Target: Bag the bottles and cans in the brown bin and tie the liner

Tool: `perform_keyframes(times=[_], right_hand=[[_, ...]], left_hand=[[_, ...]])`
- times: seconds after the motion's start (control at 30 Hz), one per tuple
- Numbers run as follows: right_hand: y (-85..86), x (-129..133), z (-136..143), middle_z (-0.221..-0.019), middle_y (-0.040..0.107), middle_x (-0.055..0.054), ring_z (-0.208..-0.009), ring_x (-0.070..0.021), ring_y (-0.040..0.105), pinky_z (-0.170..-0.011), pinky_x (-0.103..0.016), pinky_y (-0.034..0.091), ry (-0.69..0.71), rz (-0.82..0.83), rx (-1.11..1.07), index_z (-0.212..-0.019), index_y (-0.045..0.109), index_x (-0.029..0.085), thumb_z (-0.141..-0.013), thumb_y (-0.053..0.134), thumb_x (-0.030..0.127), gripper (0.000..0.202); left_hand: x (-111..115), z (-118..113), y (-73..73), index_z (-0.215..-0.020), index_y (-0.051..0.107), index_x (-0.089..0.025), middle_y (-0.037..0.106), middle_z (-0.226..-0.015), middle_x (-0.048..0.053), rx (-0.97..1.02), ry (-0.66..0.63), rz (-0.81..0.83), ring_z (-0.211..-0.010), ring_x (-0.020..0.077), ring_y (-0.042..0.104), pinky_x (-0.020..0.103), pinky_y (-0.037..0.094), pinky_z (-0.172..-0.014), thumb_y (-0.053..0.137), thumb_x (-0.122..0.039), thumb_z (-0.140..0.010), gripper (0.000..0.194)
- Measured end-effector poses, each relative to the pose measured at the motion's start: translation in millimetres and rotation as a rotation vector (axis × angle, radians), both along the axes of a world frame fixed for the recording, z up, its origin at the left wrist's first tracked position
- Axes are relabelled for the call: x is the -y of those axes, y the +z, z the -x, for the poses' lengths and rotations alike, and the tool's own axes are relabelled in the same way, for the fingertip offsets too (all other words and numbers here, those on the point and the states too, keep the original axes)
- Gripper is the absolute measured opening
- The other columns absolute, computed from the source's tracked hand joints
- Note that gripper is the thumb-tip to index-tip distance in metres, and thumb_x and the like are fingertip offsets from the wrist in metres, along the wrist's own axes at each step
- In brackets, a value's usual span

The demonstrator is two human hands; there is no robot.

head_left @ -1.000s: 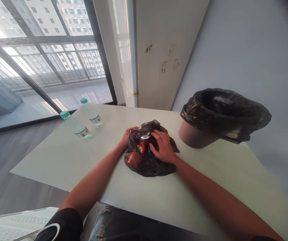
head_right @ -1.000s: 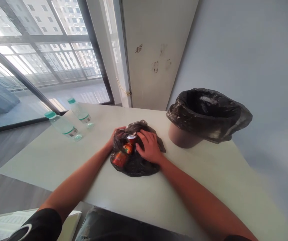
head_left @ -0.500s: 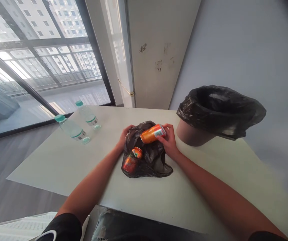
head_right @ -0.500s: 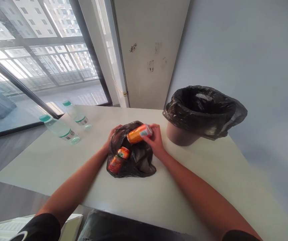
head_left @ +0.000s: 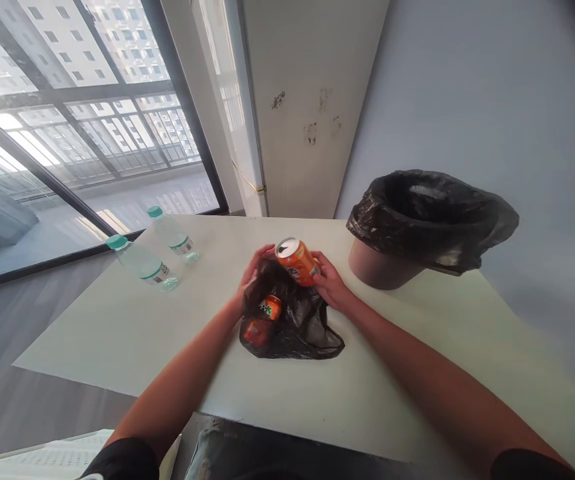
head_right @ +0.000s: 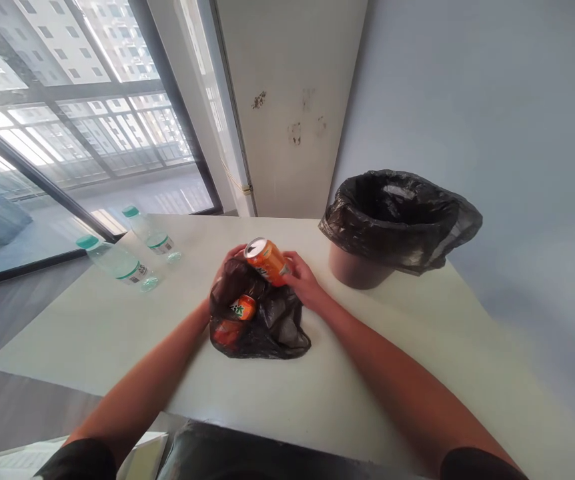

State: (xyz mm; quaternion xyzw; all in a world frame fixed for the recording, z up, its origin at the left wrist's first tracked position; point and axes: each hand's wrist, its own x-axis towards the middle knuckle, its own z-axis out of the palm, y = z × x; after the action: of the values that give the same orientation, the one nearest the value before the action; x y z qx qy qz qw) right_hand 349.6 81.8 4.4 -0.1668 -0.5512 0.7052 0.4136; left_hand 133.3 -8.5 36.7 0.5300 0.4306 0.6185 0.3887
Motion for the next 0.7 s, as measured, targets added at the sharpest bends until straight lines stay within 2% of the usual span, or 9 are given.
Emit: perform_keyframes(times=[0.1, 0.17, 0.23, 0.3, 0.37, 0.4, 0.5, 0.6, 0.7], right_hand=[[-2.8, 3, 1, -0.125, 0.070, -0.006, -0.116, -0.0269, 0.068, -0.099, -0.039, 0.056, 0.065, -0.078, 0.063, -0.124, 0.060, 0.030, -0.070, 0.093, 0.061, 0.070], [-3.0, 3, 1, -0.131, 0.069, -0.007, -0.122, -0.0278, 0.066, -0.103, -0.040, 0.054, 0.067, -0.122, 0.083, -0.122, 0.060, 0.029, -0.071, 0.092, 0.062, 0.069], [-1.9, 3, 0, -0.135, 0.068, -0.008, -0.127, -0.0287, 0.065, -0.106, -0.041, 0.053, 0.066, -0.143, 0.090, -0.121, 0.059, 0.029, -0.071, 0.091, 0.063, 0.068], [-0.5, 2, 0, -0.135, 0.067, -0.008, -0.129, -0.0286, 0.064, -0.107, -0.041, 0.053, 0.068, -0.152, 0.094, -0.120, 0.058, 0.029, -0.073, 0.090, 0.064, 0.066], [0.3, 2, 1, -0.135, 0.067, -0.009, -0.129, -0.0289, 0.064, -0.109, -0.042, 0.052, 0.082, -0.150, 0.094, -0.120, 0.058, 0.029, -0.072, 0.090, 0.066, 0.069], [0.1, 3, 1, -0.136, 0.066, -0.009, -0.129, -0.0292, 0.064, -0.110, -0.043, 0.052, 0.093, -0.149, 0.092, -0.121, 0.057, 0.029, -0.070, 0.091, 0.067, 0.072], [-2.2, 3, 4, -0.140, 0.063, -0.011, -0.130, -0.0293, 0.063, -0.112, -0.043, 0.051, 0.130, -0.152, 0.073, -0.126, 0.057, 0.029, -0.065, 0.094, 0.067, 0.081], [-6.6, 2, 6, -0.140, 0.061, -0.010, -0.118, -0.0259, 0.068, -0.105, -0.043, 0.056, 0.136, -0.160, 0.106, -0.133, 0.054, 0.030, -0.067, 0.097, 0.056, 0.083], [-11.3, 1, 7, -0.128, 0.064, -0.007, -0.103, -0.0209, 0.071, -0.100, -0.042, 0.058, 0.099, -0.194, 0.232, -0.127, 0.055, 0.029, -0.076, 0.092, 0.042, 0.064]], left_hand=[[2, -7, -10.0, -0.144, 0.061, -0.023, 0.065, -0.144, 0.017, -0.065, -0.098, 0.001, -0.138, 0.0413, 0.059, 0.056, 0.050, -0.116, 0.085, -0.069, -0.074, 0.087], [2, -8, -17.2, -0.135, 0.066, -0.019, 0.069, -0.137, 0.019, -0.133, -0.087, 0.021, -0.133, 0.0417, 0.063, 0.057, 0.049, -0.116, 0.091, -0.061, -0.071, 0.081], [3, -7, -20.3, -0.131, 0.068, -0.018, 0.072, -0.132, 0.019, -0.104, -0.108, 0.035, -0.129, 0.0413, 0.065, 0.057, 0.051, -0.113, 0.087, -0.067, -0.074, 0.078], [4, -7, -17.9, -0.134, 0.067, -0.019, 0.071, -0.133, 0.018, 0.002, -0.186, 0.032, -0.131, 0.0411, 0.064, 0.056, 0.053, -0.111, 0.071, -0.081, -0.081, 0.081], [7, -8, -11.7, -0.139, 0.065, -0.022, 0.068, -0.140, 0.017, 0.054, -0.238, 0.027, -0.137, 0.0401, 0.061, 0.056, 0.052, -0.114, 0.064, -0.080, -0.087, 0.078], [8, -9, -8.1, -0.140, 0.065, -0.023, 0.067, -0.143, 0.016, 0.043, -0.241, 0.029, -0.139, 0.0397, 0.060, 0.056, 0.050, -0.116, 0.066, -0.075, -0.089, 0.074], [9, -9, 0.1, -0.141, 0.064, -0.023, 0.065, -0.147, 0.015, -0.007, -0.218, 0.038, -0.140, 0.0399, 0.059, 0.055, 0.048, -0.119, 0.079, -0.063, -0.084, 0.071], [4, -2, 4.1, -0.140, 0.065, -0.022, 0.065, -0.147, 0.016, 0.100, -0.157, -0.001, -0.139, 0.0416, 0.060, 0.055, 0.053, -0.114, 0.075, -0.072, -0.082, 0.077], [-6, 20, 7.3, -0.138, 0.064, -0.023, 0.064, -0.147, 0.017, 0.187, 0.039, -0.082, -0.140, 0.0402, 0.059, 0.055, 0.054, -0.110, 0.062, -0.083, -0.084, 0.080]])
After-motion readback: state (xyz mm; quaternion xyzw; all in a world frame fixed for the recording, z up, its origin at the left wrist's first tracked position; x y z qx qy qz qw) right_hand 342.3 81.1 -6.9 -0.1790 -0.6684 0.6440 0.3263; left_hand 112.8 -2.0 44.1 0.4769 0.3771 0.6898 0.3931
